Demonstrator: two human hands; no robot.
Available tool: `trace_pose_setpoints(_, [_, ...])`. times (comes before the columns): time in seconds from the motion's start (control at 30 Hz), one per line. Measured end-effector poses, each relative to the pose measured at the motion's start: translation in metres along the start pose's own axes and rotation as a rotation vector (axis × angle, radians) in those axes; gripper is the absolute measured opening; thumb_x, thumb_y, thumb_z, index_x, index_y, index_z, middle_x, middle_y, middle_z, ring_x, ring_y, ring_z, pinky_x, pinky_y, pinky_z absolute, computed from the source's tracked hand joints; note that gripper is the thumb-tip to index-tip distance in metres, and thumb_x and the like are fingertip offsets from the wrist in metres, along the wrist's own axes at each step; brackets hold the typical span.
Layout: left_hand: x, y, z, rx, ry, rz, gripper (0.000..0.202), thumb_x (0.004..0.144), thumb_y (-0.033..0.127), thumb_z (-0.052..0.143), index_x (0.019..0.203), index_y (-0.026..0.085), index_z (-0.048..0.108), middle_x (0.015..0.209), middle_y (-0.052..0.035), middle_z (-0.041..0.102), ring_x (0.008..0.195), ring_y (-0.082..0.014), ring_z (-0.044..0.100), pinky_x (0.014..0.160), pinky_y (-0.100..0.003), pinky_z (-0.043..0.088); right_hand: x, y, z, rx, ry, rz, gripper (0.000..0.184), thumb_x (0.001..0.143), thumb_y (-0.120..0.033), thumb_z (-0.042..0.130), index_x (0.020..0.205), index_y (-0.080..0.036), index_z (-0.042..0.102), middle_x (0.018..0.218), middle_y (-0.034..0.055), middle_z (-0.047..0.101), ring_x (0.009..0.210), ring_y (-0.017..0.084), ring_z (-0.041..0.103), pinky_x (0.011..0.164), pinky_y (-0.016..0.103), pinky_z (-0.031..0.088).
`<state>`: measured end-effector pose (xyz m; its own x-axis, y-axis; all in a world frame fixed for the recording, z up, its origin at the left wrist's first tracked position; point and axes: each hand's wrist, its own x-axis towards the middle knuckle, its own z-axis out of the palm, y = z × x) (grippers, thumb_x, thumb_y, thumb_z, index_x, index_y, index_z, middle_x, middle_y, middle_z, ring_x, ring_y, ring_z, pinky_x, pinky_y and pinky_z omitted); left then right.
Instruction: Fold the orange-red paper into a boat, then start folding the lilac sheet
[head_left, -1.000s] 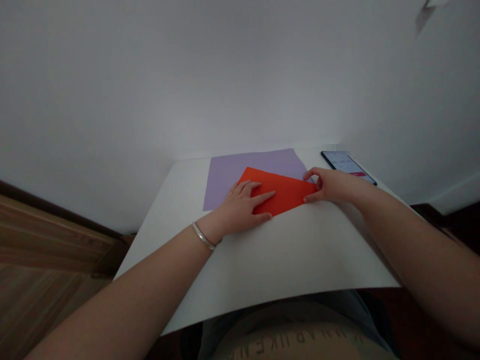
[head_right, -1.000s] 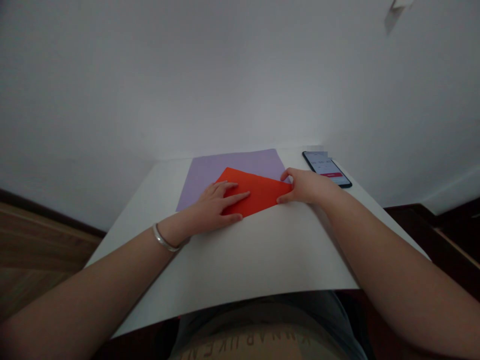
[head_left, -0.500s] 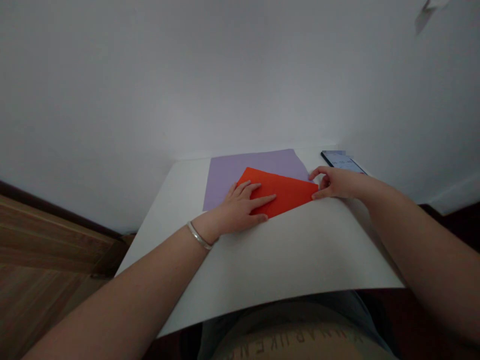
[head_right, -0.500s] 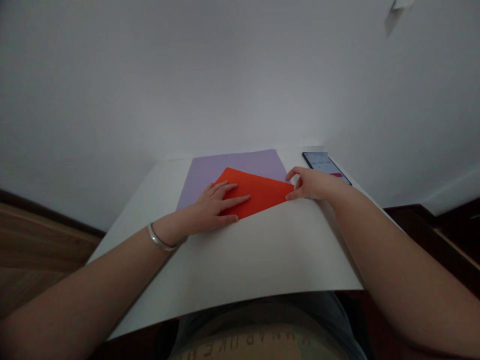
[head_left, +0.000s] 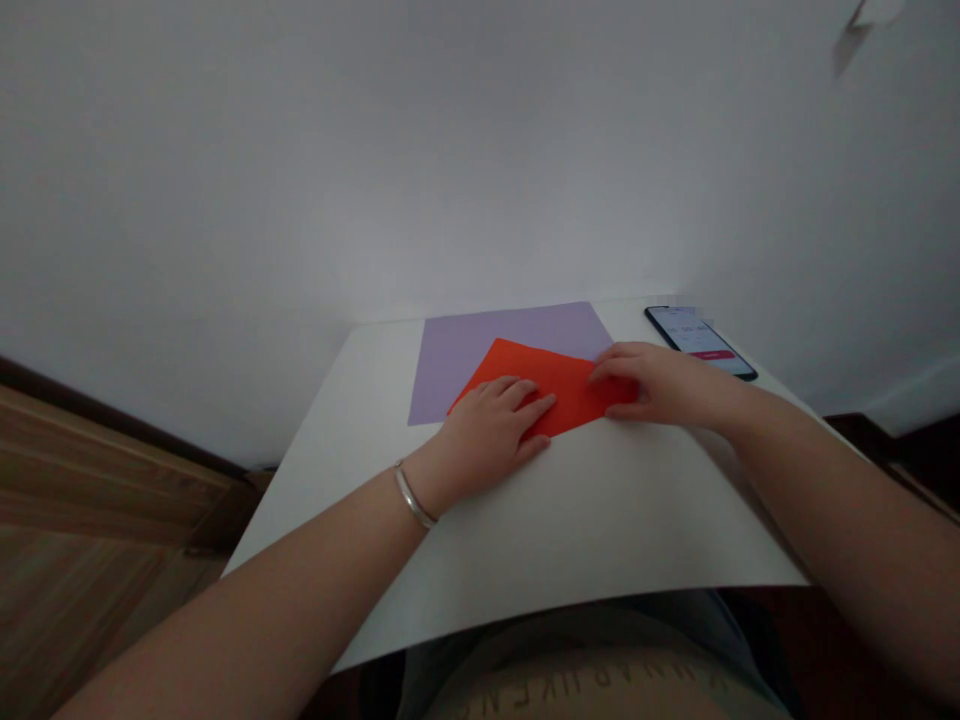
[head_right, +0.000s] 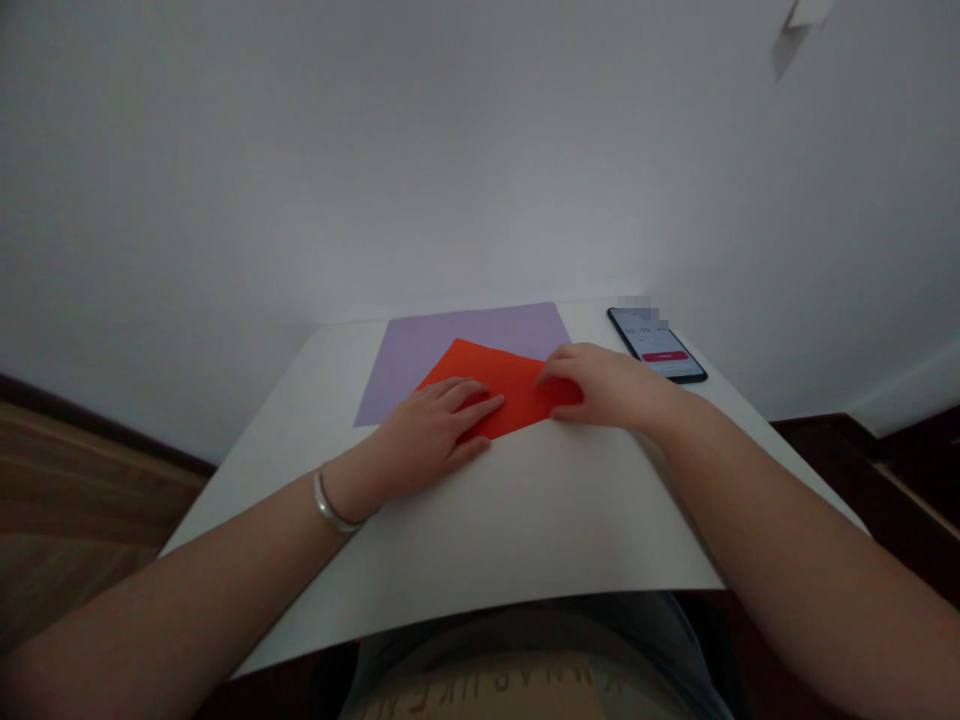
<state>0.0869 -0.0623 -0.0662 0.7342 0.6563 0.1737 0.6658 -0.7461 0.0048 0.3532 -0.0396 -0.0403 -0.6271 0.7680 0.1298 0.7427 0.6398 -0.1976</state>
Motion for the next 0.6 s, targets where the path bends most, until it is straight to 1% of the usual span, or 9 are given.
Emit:
trace_pose_setpoints(0.03, [0.002, 0.001, -0.001, 0.020, 0.012, 0.023, 0.050, 0.096, 0.043, 0.040, 0.138, 0.017, 0.050, 0.135, -0.0130, 0.054, 0.126, -0.0294, 0.047, 0.108, -0.045, 0.037, 0.001, -0.006, 0.001, -0.023, -0.005, -0.052, 0.024, 0.077, -0.024, 0.062, 0.100, -0.022, 0.069, 0.108, 0.0081, 0.067, 0.098, 0.023, 0.061, 0.085, 0.036, 0.047])
trace_pose_setpoints(0.1, [0.004, 0.002, -0.002, 0.048, 0.031, 0.056, 0.048, 0.097, 0.040, 0.039, 0.135, 0.014, 0.052, 0.131, -0.0127, 0.058, 0.121, -0.0288, 0.051, 0.105, -0.045, 0.040, 0.003, -0.016, 0.002, -0.089, -0.027, -0.100, 0.023, 0.076, -0.015, 0.058, 0.095, -0.022, 0.069, 0.106, 0.0071, 0.069, 0.096, 0.022, 0.062, 0.084, 0.035, 0.048])
trace_pose_setpoints(0.17, [0.005, 0.002, -0.003, 0.063, 0.050, 0.073, 0.047, 0.097, 0.039, 0.040, 0.134, 0.013, 0.053, 0.129, -0.0125, 0.059, 0.119, -0.0284, 0.052, 0.103, -0.044, 0.042, 0.004, -0.025, 0.003, -0.197, -0.034, -0.126, 0.020, 0.076, -0.015, 0.058, 0.092, -0.020, 0.069, 0.103, 0.0069, 0.070, 0.093, 0.022, 0.064, 0.081, 0.035, 0.047])
trace_pose_setpoints(0.23, [0.004, 0.002, -0.003, 0.069, 0.063, 0.071, 0.046, 0.096, 0.039, 0.041, 0.133, 0.013, 0.054, 0.128, -0.0120, 0.059, 0.118, -0.0282, 0.053, 0.103, -0.044, 0.042, 0.003, -0.030, 0.003, -0.296, -0.035, -0.130, 0.015, 0.078, -0.017, 0.058, 0.089, -0.020, 0.068, 0.100, 0.0063, 0.071, 0.086, 0.021, 0.065, 0.073, 0.032, 0.046])
trace_pose_setpoints(0.33, [0.004, 0.001, -0.004, 0.070, 0.054, 0.064, 0.047, 0.095, 0.040, 0.043, 0.133, 0.013, 0.054, 0.129, -0.0114, 0.059, 0.117, -0.0285, 0.053, 0.101, -0.044, 0.043, 0.002, -0.034, 0.003, -0.413, -0.021, -0.129, 0.012, 0.081, -0.019, 0.056, 0.085, -0.020, 0.067, 0.091, 0.0052, 0.072, 0.073, 0.018, 0.065, 0.058, 0.028, 0.039])
trace_pose_setpoints(0.4, [0.003, 0.002, -0.006, 0.069, 0.047, 0.066, 0.051, 0.095, 0.045, 0.044, 0.133, 0.013, 0.054, 0.129, -0.0117, 0.059, 0.117, -0.0290, 0.053, 0.100, -0.044, 0.043, 0.002, -0.036, 0.003, -0.470, -0.006, -0.141, 0.012, 0.083, -0.019, 0.055, 0.082, -0.020, 0.066, 0.082, 0.0049, 0.072, 0.064, 0.018, 0.062, 0.053, 0.029, 0.034])
trace_pose_setpoints(0.5, [0.004, 0.002, -0.008, 0.074, 0.059, 0.058, 0.055, 0.093, 0.052, 0.045, 0.131, 0.013, 0.056, 0.127, -0.0126, 0.060, 0.115, -0.0296, 0.054, 0.097, -0.044, 0.045, 0.004, -0.039, 0.004, -0.486, 0.073, -0.165, 0.013, 0.084, -0.019, 0.054, 0.078, -0.019, 0.066, 0.075, 0.0051, 0.070, 0.062, 0.018, 0.061, 0.054, 0.030, 0.034])
trace_pose_setpoints(0.57, [0.005, 0.003, -0.009, 0.081, 0.075, 0.052, 0.051, 0.093, 0.051, 0.046, 0.126, 0.015, 0.059, 0.122, -0.0121, 0.063, 0.110, -0.0284, 0.057, 0.094, -0.043, 0.046, 0.007, -0.041, 0.004, -0.442, 0.183, -0.167, 0.014, 0.085, -0.019, 0.053, 0.079, -0.018, 0.066, 0.077, 0.0057, 0.071, 0.068, 0.019, 0.063, 0.060, 0.031, 0.039])
trace_pose_setpoints(0.6, [0.006, 0.003, -0.010, 0.090, 0.087, 0.044, 0.047, 0.093, 0.048, 0.047, 0.124, 0.016, 0.061, 0.118, -0.0113, 0.065, 0.107, -0.0273, 0.058, 0.092, -0.042, 0.046, 0.008, -0.042, 0.005, -0.409, 0.243, -0.168, 0.015, 0.086, -0.018, 0.052, 0.080, -0.018, 0.066, 0.079, 0.0061, 0.072, 0.073, 0.020, 0.064, 0.064, 0.032, 0.041])
